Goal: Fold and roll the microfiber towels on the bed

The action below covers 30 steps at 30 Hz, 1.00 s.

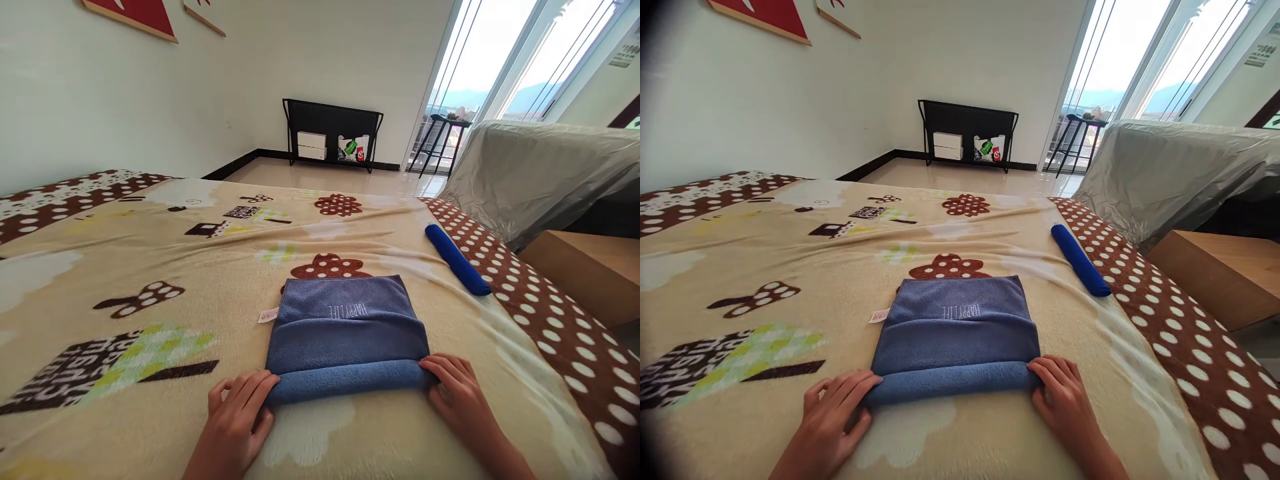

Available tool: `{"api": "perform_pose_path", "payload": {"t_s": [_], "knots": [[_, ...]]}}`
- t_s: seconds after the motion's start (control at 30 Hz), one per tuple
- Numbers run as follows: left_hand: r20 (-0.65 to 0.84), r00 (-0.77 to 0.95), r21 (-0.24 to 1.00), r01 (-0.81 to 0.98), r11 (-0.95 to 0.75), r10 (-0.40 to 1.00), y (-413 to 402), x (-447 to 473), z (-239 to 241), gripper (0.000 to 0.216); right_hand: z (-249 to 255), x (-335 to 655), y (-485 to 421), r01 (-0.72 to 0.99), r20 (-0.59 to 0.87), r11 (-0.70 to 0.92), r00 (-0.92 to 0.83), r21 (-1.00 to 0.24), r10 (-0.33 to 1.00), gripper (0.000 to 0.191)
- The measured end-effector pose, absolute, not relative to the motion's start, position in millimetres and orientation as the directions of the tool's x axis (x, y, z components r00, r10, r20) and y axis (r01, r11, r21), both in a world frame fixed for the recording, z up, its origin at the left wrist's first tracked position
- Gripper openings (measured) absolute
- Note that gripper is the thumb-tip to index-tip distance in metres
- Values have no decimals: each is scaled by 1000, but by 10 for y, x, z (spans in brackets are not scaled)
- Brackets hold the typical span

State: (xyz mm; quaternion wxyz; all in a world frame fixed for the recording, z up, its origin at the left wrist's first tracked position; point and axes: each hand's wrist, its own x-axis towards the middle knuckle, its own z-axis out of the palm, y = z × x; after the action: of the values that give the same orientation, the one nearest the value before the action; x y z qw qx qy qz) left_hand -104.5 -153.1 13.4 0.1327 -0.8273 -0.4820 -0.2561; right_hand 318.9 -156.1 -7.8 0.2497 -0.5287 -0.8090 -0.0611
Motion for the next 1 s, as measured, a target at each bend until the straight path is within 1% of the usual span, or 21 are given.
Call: {"api": "perform_pose_path", "payload": {"t_s": [0.1, 0.2, 0.27, 0.33, 0.4, 0.5, 0.53, 0.57, 0.6, 0.63, 0.7, 0.73, 0.77, 0.83, 0.9, 1.0], "knots": [[541, 390, 63, 865, -498, 745, -1515, -1047, 220, 31, 29, 3141, -1534, 896, 464, 412, -297, -168, 835, 24], [507, 354, 159, 857, -489, 786, -1612, -1086, 314, 29, 120, 3146, -1643, 878, 396, 446, -352, -175, 848, 25], [468, 310, 232, 860, -454, 827, -1690, -1113, 319, 29, 140, 3159, -1732, 857, 344, 468, -382, -216, 858, 27], [426, 267, 262, 878, -400, 864, -1726, -1120, 283, 27, 129, 3149, -1782, 851, 324, 452, -363, -267, 874, 30], [404, 231, 223, 913, -340, 885, -1708, -1086, 244, 26, 105, 3088, -1779, 880, 336, 386, -287, -277, 897, 31], [458, 170, 58, 974, -220, 873, -1633, -899, 250, 30, 86, 2855, -1719, 945, 448, 243, -125, -218, 885, 33], [495, 167, 6, 981, -195, 853, -1613, -789, 268, 32, 90, 2741, -1699, 954, 498, 228, -105, -194, 861, 35], [525, 196, -28, 977, -213, 828, -1600, -659, 287, 35, 99, 2614, -1683, 952, 537, 254, -125, -173, 834, 39], [539, 259, -41, 959, -282, 802, -1592, -516, 303, 37, 112, 2484, -1672, 935, 559, 319, -185, -152, 808, 43], [538, 342, -34, 922, -386, 770, -1587, -371, 313, 40, 127, 2361, -1662, 904, 559, 407, -271, -132, 783, 48], [514, 509, -5, 807, -591, 691, -1571, -133, 308, 44, 151, 2184, -1644, 825, 500, 556, -439, -104, 746, 55], [497, 561, 2, 762, -648, 662, -1557, -69, 294, 43, 155, 2150, -1631, 802, 452, 589, -491, -101, 745, 56], [483, 585, -1, 745, -667, 652, -1538, -54, 275, 43, 152, 2158, -1617, 799, 407, 593, -511, -98, 757, 54], [469, 571, -17, 769, -639, 674, -1494, -169, 232, 48, 126, 2286, -1586, 836, 357, 542, -481, -90, 801, 51], [456, 532, -14, 806, -592, 714, -1454, -402, 194, 52, 84, 2480, -1564, 883, 348, 460, -404, -93, 846, 51], [445, 501, -6, 831, -557, 742, -1430, -655, 159, 47, 45, 2614, -1558, 926, 370, 364, -306, -96, 877, 46]]}}
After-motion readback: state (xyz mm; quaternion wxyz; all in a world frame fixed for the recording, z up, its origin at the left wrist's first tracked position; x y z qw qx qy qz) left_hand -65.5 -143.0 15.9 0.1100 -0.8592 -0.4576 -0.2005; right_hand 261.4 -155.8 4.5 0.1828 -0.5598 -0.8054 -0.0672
